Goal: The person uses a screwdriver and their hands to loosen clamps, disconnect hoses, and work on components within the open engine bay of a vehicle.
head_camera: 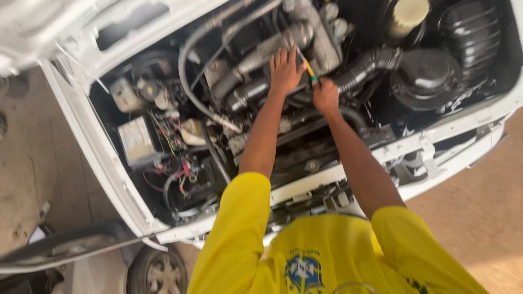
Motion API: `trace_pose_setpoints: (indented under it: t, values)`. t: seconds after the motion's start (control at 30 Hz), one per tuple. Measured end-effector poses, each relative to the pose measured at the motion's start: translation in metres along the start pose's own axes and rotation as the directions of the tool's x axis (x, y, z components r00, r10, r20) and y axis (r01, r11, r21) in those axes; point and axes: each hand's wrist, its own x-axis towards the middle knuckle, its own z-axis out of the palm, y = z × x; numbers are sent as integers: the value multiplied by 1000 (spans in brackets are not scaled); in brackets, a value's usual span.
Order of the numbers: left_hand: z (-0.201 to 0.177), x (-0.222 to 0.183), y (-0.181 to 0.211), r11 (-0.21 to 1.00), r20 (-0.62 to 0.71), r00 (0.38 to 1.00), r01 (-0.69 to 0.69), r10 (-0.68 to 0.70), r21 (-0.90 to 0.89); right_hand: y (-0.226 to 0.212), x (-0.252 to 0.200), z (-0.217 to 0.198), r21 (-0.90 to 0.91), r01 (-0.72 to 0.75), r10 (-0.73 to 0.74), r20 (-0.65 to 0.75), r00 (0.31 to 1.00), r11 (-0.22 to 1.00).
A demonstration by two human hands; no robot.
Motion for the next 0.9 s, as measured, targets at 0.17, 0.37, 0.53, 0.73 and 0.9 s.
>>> trace_pose_setpoints:
  t: [0.17, 0.37, 0.53, 0.73, 0.9]
  values:
    - [-4, -5, 1, 999, 56, 998, 35, -33, -21, -12, -19, -26, 22, -189, 184, 143, 973, 982]
    - [-28, -3, 12, 999, 49, 998, 40, -39, -16, -25, -14, -43, 27, -115, 110, 146, 983, 993]
    - [-38, -1, 17, 988, -12, 991, 134, -136, -78, -32, -6, -49, 78, -210, 186, 242, 952, 975]
    - [-44, 22, 33, 926, 0, 931, 363, -366, -105, -32, 19, -42, 118, 57, -67, 89, 994, 991]
    - [-35, 64, 18, 803, 199, 829, 557, -523, -210, -66, 24, -44, 56, -212, 189, 274, 943, 976]
